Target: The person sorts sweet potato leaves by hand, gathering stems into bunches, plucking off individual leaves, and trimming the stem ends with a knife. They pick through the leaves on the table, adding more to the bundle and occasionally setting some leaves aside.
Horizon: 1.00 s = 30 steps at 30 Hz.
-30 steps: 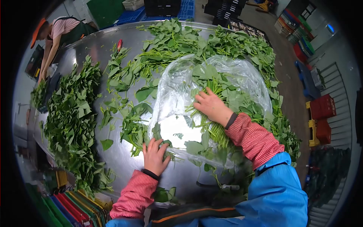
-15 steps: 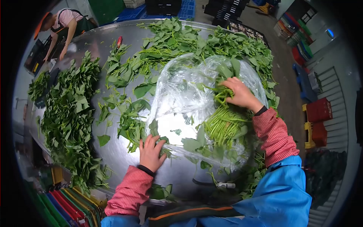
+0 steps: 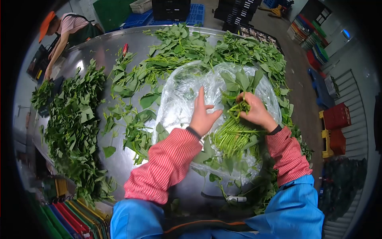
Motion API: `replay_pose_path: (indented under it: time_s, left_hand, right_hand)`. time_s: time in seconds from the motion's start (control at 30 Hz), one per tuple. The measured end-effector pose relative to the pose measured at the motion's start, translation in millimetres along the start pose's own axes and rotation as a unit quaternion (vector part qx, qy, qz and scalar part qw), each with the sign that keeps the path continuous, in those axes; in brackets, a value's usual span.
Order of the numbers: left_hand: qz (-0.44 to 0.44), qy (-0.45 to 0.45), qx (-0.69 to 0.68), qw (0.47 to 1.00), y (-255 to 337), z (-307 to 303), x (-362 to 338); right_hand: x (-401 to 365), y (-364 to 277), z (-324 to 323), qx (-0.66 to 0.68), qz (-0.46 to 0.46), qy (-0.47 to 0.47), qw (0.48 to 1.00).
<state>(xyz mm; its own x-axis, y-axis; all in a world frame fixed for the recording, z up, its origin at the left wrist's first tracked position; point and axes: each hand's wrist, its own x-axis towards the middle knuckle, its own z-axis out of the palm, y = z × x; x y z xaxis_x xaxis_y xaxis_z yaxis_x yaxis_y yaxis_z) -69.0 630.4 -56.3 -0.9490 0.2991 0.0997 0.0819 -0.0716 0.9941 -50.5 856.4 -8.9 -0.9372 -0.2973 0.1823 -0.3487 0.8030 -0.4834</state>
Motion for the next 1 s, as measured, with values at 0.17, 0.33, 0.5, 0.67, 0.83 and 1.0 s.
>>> replay_pose_path:
  time_s: [0.17,0.33,0.5,0.67,0.83,1.0]
  left_hand:
    - [-0.065,-0.088,-0.045,0.993,-23,32,25]
    - [-0.124,0.071,-0.168,0.975,-22,42,4]
    - [-0.051,0.158,-0.121,0.979,-19,33,-4]
    - [-0.052,0.037,-0.075,0.995,-3,46,-25]
    - [-0.059,0.051,-0.125,0.989,-17,67,-1]
    - [-0.070,0.029,-0.061,0.995,-14,60,-11]
  right_hand:
    - [-2,-10,5,-0.013,0.000,-0.040,0.999]
    - [0,-11,21,-0.086,-0.065,-0.063,0.992]
    - [2,13,21,-0.036,-0.054,0.062,0.996]
    - [3,27,-18,0.025,0.087,0.005,0.996]
    - [0,8,-6,-0.009,0.030,-0.047,0.998]
    - [-8,-4,11,-0.046,-0.021,-0.027,0.998]
